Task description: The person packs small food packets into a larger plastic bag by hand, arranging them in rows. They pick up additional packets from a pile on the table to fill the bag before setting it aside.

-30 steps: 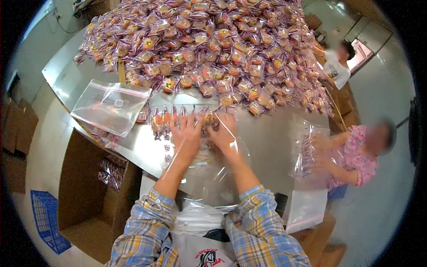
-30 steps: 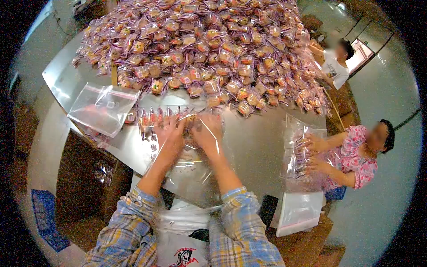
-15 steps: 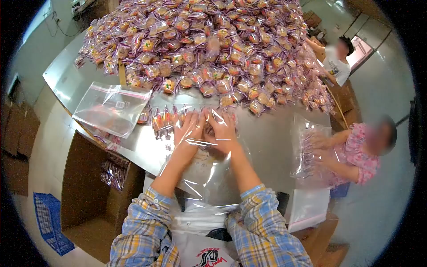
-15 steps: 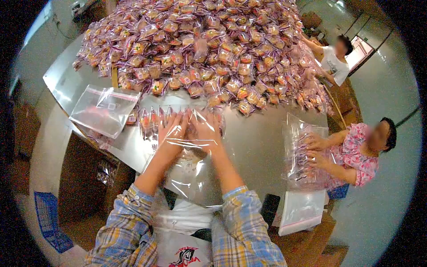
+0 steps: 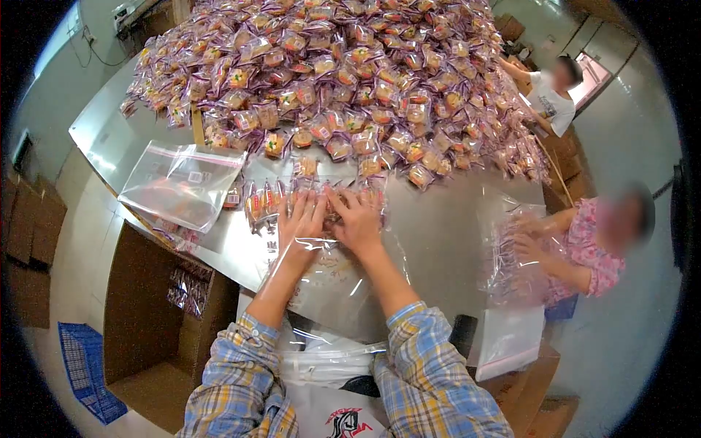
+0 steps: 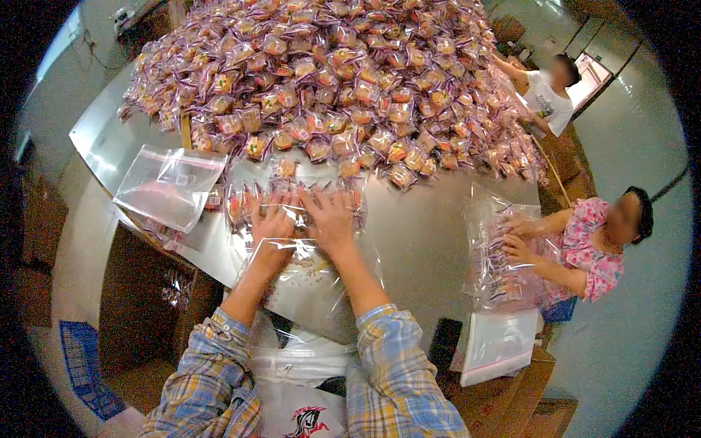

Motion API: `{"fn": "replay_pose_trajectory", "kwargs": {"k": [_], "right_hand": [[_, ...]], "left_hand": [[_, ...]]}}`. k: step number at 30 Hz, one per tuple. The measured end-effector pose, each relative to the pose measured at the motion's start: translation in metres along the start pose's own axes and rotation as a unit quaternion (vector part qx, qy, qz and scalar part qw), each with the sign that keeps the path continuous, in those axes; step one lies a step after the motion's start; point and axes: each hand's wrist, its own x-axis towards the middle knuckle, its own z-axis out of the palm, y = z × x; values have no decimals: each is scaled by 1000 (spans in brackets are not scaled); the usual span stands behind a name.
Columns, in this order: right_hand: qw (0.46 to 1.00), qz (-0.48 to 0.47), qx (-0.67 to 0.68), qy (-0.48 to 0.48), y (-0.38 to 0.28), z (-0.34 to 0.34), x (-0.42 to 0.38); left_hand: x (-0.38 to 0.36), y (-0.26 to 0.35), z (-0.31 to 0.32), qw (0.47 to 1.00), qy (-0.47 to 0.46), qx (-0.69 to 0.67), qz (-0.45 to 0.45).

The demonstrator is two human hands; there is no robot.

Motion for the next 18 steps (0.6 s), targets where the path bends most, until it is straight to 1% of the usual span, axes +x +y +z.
{"fn": "replay_pose_trajectory", "kwargs": {"k": [2,3,5,6,7,8,9,10,12,13,16,17,18], "right_hand": [[1000,-10,-16,4,0,-1,-2],[1000,-16,-26,7,2,-1,-2],[999,11,27,24,9,13,-4],[998,25,54,33,7,13,0],[996,2,38,76,4,12,2],[997,25,59,41,2,9,2],[998,25,37,42,2,12,3],[999,25,14,43,1,15,3],[999,27,11,33,0,17,3],[999,28,7,29,1,16,4],[999,4,-26,35,1,10,4],[1000,5,-15,23,0,8,6],[999,18,-33,10,-2,8,8]], "left_hand": [[0,-1,0,1000,9,3,10],[-2,-3,4,1000,5,-11,0],[-8,-8,11,999,-6,-37,-20],[-5,-6,4,998,1,-47,-28],[-3,-3,-5,998,6,-57,-38],[-2,-1,-11,997,12,-66,-48],[-2,-8,-9,999,28,-17,-4],[-2,-8,-7,999,28,-19,-2],[-1,-8,-5,999,34,-21,0],[0,-10,-8,999,28,-42,-6],[-2,-14,2,999,36,-4,-19],[-2,-19,10,999,49,-18,-13],[1,-16,6,997,59,-26,-31]]}}
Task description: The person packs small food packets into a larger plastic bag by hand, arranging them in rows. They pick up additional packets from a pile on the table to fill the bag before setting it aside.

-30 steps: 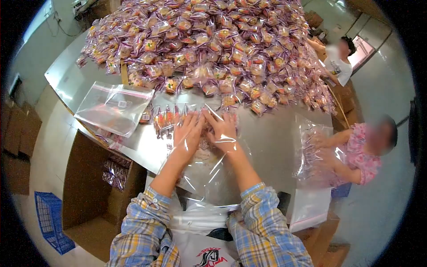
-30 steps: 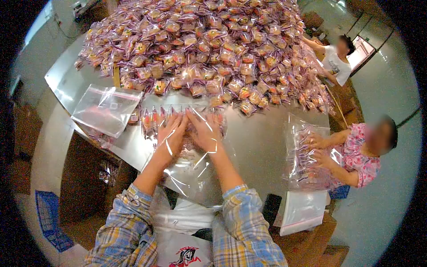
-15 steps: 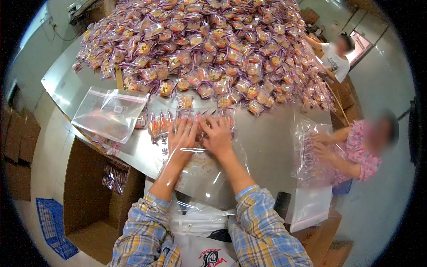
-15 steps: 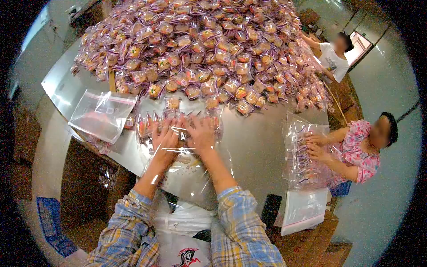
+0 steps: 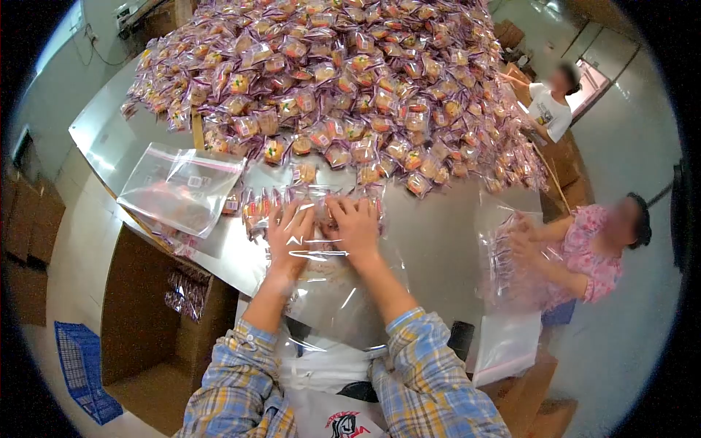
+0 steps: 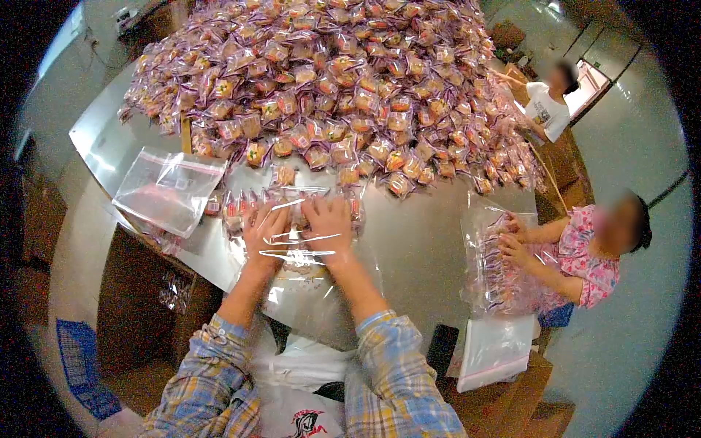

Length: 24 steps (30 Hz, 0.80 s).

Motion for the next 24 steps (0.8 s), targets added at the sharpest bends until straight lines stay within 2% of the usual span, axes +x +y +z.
{"fn": "replay_pose_trajectory", "kwargs": {"k": [2,3,6,10,13,16,17,18,20,21,24], "right_hand": [[999,27,-35,-29,-6,4,2],[998,38,-40,8,-13,4,1],[996,-1,-81,43,-15,8,2],[999,12,-28,-12,-16,-3,3],[998,-36,-39,-16,-3,0,-1],[997,-70,-27,-27,4,-4,2],[993,-52,28,-102,9,-17,5],[989,-22,119,-89,12,-22,4],[995,-70,50,44,8,-24,-3],[996,-24,57,68,3,-25,-2],[990,66,114,45,3,-12,-6]], "left_hand": [[0,10,-8,999,17,-16,-36],[-2,7,-10,999,25,-25,-25],[-8,6,0,999,43,-6,-11],[-2,14,-4,999,31,27,-29],[14,23,-16,999,-18,15,-46],[26,28,-15,991,-102,61,-62],[22,17,5,994,-7,105,-3],[26,19,-3,984,-134,108,-44],[27,18,-4,985,-130,114,-26],[25,16,0,992,-55,110,1],[17,23,4,994,-61,92,-5]]}}
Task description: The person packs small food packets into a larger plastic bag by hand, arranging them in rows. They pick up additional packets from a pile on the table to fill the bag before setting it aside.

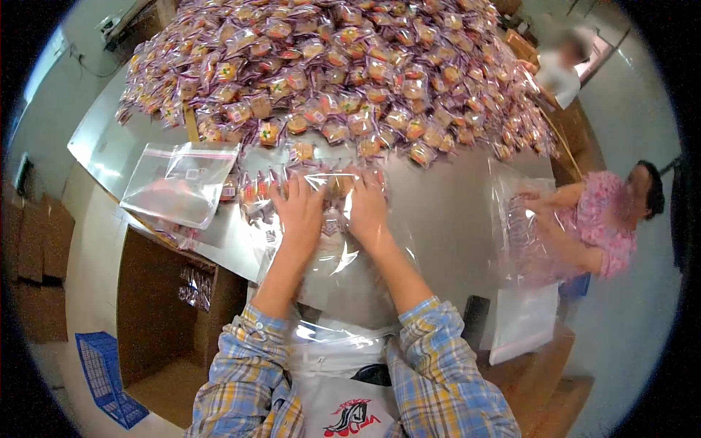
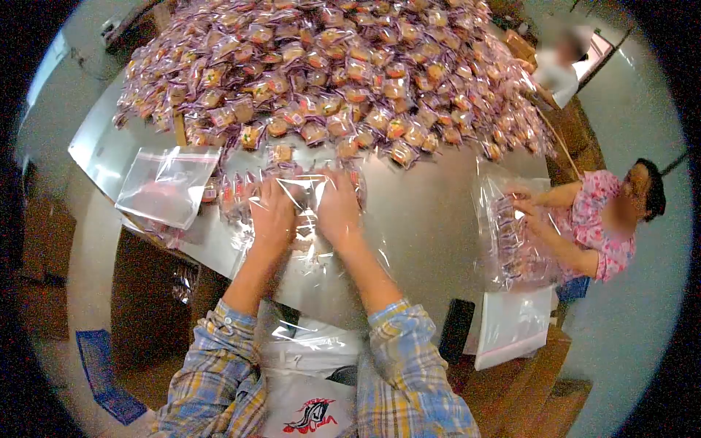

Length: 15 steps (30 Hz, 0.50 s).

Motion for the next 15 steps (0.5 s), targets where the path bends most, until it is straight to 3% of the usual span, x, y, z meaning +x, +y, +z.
{"fn": "replay_pose_trajectory", "kwargs": {"k": [4,6,8,15], "right_hand": [[996,-29,-81,28,-7,0,0],[997,5,-77,29,-10,-1,-2],[992,-2,-122,39,-12,5,-3],[979,-21,-201,7,-21,17,-1]], "left_hand": [[-3,-1,-2,999,-14,35,11],[-1,-1,3,995,14,91,37],[-3,0,-3,997,-16,64,35],[-1,-1,7,992,-43,112,48]]}}
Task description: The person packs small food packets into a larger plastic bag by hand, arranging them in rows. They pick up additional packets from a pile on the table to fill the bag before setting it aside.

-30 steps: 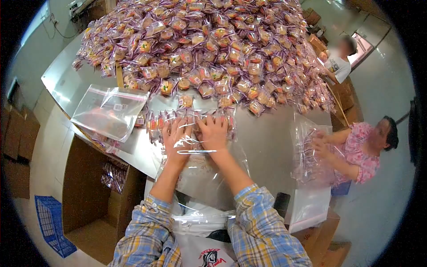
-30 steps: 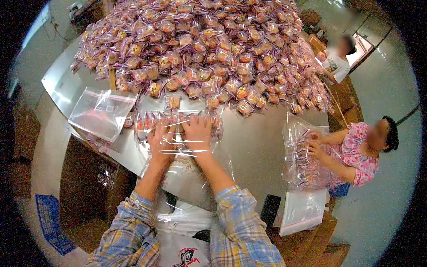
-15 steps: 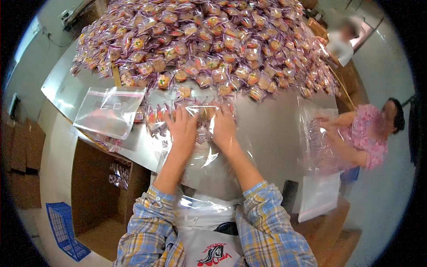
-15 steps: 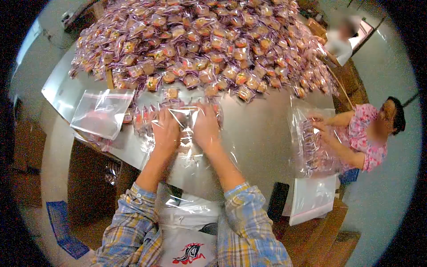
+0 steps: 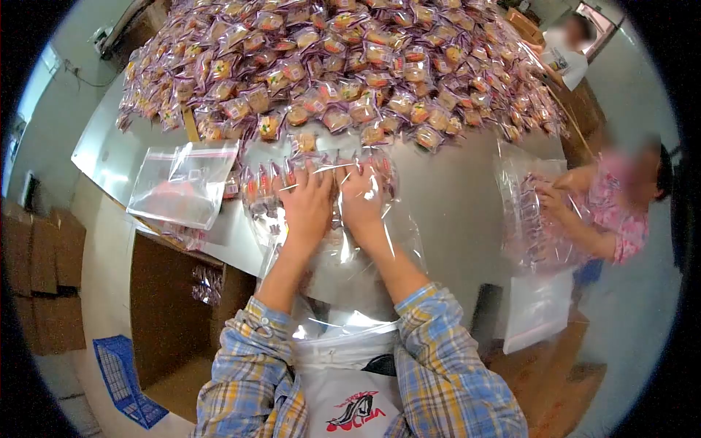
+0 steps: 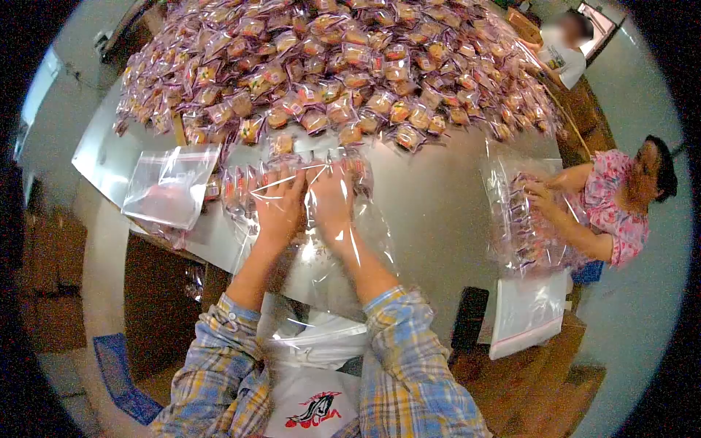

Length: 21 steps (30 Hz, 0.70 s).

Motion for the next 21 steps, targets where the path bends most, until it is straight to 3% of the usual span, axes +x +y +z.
{"fn": "replay_pose_trajectory", "kwargs": {"k": [3,5,8,11,13,15,16,19,21], "right_hand": [[999,23,-19,39,-8,18,2],[999,32,20,3,-10,15,-4],[997,28,75,21,-6,-2,-20],[994,53,91,-5,-3,-38,-30],[988,102,110,-44,2,-42,-39],[991,88,98,-10,7,-28,-42],[993,80,87,-11,9,-27,-43],[995,75,65,-21,11,-23,-49],[993,81,80,-27,12,-19,-51]], "left_hand": [[1,1,-1,1000,-18,-3,2],[5,2,-8,999,-37,-9,-2],[0,1,-5,999,-15,-32,0],[4,5,-30,995,-73,-63,-26],[1,17,-32,998,-61,-20,-13],[3,31,-39,998,-62,18,17],[3,34,-24,999,-15,-10,49],[7,35,-14,995,-40,-71,60],[8,31,-8,993,-7,-96,62]]}}
